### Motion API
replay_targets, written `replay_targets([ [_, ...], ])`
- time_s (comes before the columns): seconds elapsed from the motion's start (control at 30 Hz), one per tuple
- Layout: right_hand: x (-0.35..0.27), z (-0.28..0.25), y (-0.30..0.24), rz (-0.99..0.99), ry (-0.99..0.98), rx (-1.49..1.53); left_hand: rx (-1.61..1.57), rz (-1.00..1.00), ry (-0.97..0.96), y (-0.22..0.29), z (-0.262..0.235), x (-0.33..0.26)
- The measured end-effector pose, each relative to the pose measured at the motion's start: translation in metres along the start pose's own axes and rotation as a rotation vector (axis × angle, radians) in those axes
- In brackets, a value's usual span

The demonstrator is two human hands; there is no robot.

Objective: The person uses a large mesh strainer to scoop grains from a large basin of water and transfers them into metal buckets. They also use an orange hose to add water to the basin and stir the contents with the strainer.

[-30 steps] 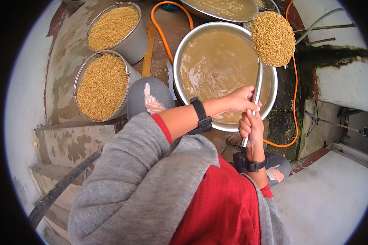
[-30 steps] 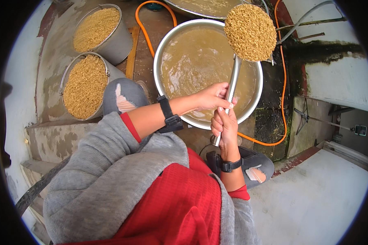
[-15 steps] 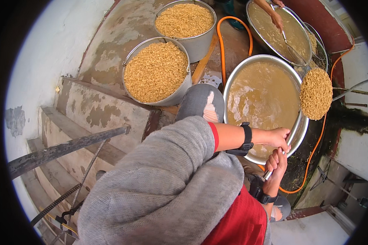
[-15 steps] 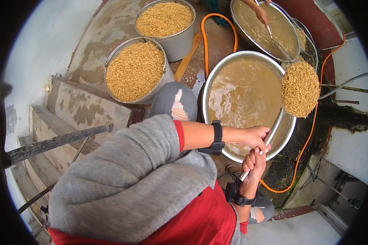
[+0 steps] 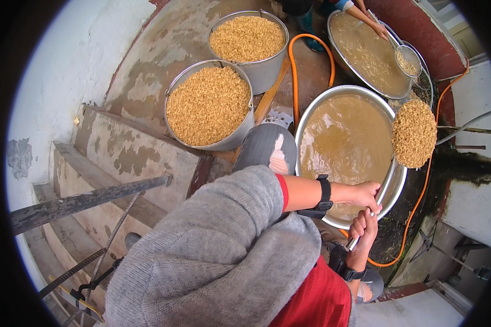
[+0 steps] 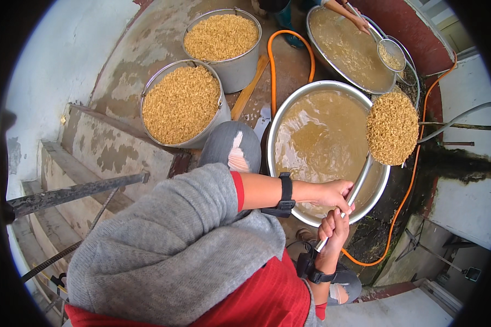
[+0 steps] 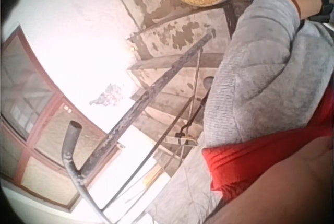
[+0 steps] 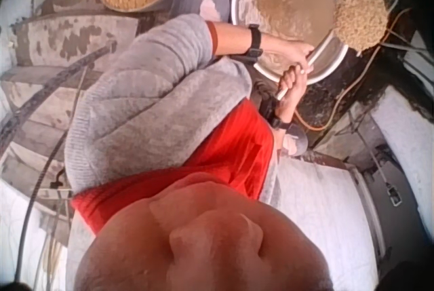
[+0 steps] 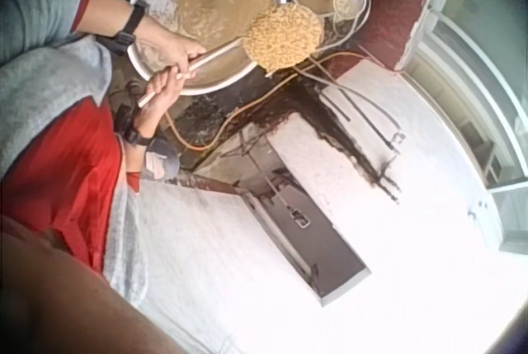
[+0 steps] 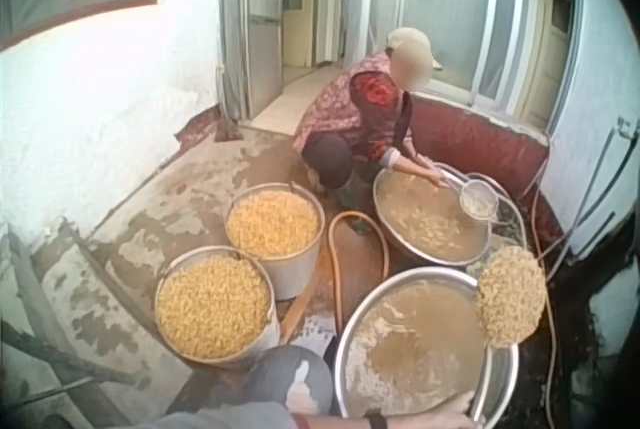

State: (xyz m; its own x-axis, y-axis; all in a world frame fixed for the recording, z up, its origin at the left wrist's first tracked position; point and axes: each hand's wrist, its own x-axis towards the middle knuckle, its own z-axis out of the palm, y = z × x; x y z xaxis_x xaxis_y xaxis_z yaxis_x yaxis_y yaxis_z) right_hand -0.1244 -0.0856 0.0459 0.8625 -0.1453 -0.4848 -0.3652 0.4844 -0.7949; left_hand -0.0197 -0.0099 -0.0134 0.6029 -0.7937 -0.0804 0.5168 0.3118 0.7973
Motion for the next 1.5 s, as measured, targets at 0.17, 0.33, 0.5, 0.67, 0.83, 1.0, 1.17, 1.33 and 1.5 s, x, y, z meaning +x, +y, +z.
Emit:
replay_targets([
  [0.17,0.0004,-0.0011,0.0017,-0.011,0.005,-0.014,-0.024,0.043,-0.021,-0.0013,-0.0006,0.002],
  [0.33,0.0017,-0.0029,0.0012,-0.025,-0.038,0.014,-0.012,0.052,-0.02,-0.0001,0.0,0.0005],
  [0.5,0.0008,-0.0011,-0.0005,-0.012,-0.03,0.012,-0.025,0.063,-0.017,0.0026,0.0016,-0.0012],
  [0.67,-0.0022,0.0005,-0.0016,0.0,-0.015,-0.011,0.001,0.046,-0.012,0.0004,0.0006,-0.0007],
  [0.83,-0.0007,-0.0014,-0.0006,0.001,-0.063,-0.022,-0.051,0.02,-0.063,0.0009,-0.0031,-0.0005],
  [1.0,-0.0017,-0.0006,-0.0008,-0.011,-0.038,-0.021,-0.007,0.001,-0.074,0.006,-0.0029,-0.0021],
  [1.17,-0.0011,-0.0008,-0.0036,-0.003,-0.052,-0.037,-0.01,-0.005,-0.068,0.0069,-0.0033,-0.0021],
  [1.33,-0.0019,0.0,-0.0048,-0.006,-0.064,-0.016,-0.018,-0.011,-0.072,0.0065,-0.0041,-0.0024],
  [1.5,-0.0018,0.0007,-0.0056,-0.001,-0.051,-0.01,-0.011,-0.007,-0.065,0.0071,-0.0031,-0.0019],
])
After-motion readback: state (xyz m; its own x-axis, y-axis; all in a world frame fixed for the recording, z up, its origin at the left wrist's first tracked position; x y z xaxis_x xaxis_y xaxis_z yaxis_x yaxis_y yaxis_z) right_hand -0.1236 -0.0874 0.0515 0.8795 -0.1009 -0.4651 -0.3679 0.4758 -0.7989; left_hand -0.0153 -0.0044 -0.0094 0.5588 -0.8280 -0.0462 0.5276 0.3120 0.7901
